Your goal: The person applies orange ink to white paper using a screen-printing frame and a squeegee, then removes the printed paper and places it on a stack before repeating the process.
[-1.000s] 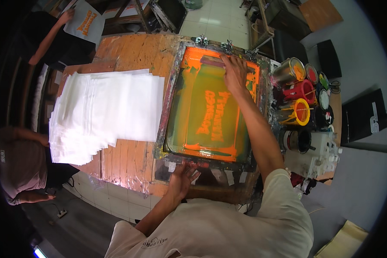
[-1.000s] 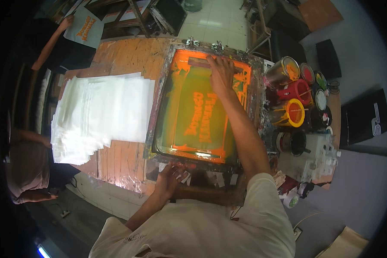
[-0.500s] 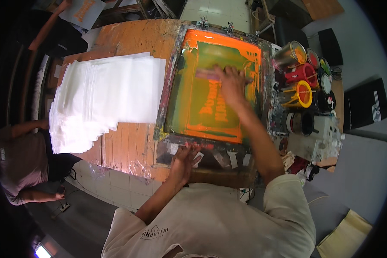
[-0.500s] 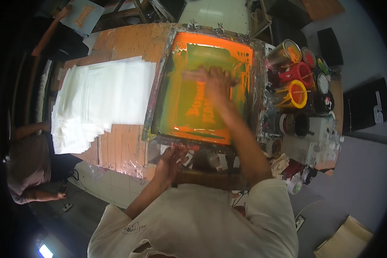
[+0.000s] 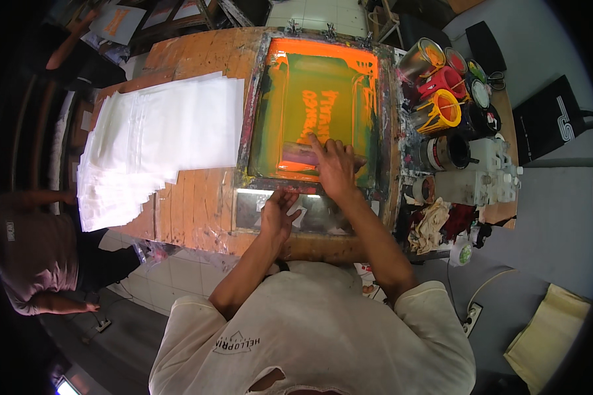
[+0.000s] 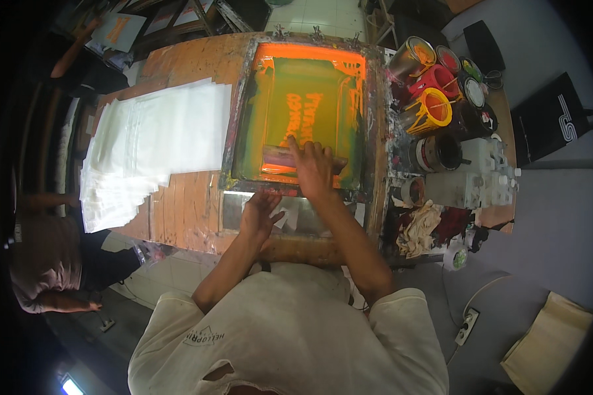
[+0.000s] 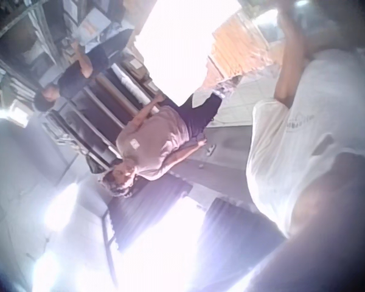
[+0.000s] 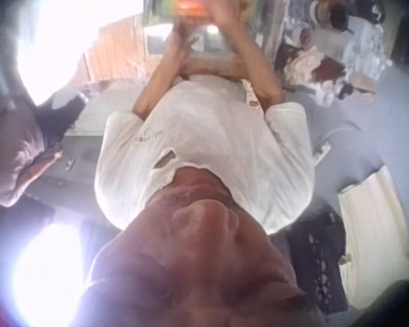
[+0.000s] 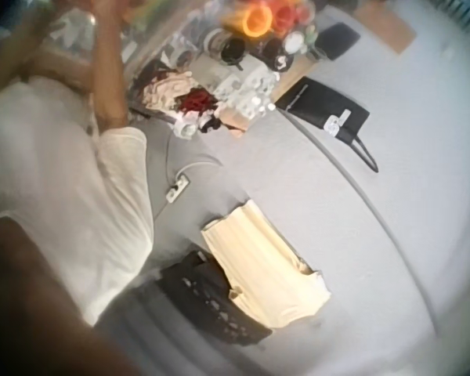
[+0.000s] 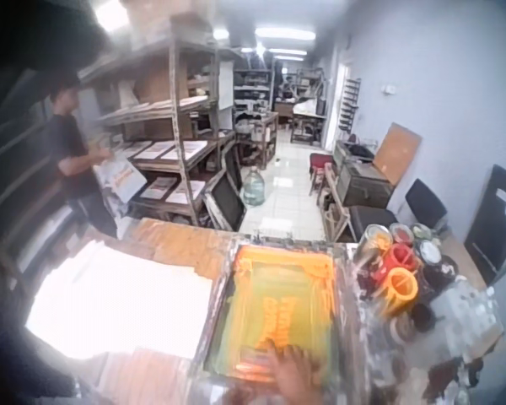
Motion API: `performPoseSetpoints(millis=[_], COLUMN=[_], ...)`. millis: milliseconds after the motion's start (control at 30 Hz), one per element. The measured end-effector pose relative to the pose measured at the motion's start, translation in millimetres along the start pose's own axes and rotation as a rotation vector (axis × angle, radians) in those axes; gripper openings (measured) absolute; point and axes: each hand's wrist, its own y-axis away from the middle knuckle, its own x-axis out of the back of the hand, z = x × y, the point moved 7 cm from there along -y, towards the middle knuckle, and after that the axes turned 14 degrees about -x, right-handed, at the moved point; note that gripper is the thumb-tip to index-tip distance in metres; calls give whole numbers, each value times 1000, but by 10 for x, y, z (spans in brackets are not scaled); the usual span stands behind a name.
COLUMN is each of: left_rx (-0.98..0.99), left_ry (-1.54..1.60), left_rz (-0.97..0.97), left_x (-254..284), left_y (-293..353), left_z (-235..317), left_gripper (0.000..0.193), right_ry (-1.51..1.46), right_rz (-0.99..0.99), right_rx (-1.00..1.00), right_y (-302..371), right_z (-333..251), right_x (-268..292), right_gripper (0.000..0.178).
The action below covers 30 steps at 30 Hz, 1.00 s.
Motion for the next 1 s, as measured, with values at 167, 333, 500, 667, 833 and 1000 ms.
performPoseSetpoints(millis=[167,333,500,667,833,1000], left_rx=[-24,6,13,18,24,28], left_ry=[22,29,36,-3,2,18], left_rz=[55,39,30,84,120,140], left_x=[53,31,-57,-104,-136,-117], left_y=[64,60,61,120,144,159], left_z=[-7,11,51,66,97,96], left_gripper=[45,48,31,28,28,29], right_ry=[12,72,43,55,151,29], right_rz=[8,87,80,190,160,-97], right_rx=[23,58,34,32,-39,-84], right_y=[181,170,-434,-1436,-2423,-2813], right_z=[-34,-130,47,274,502,738], right_x=[-72,-110,-246,-427,-606,-609], right_gripper=[62,63,62,65,76,74])
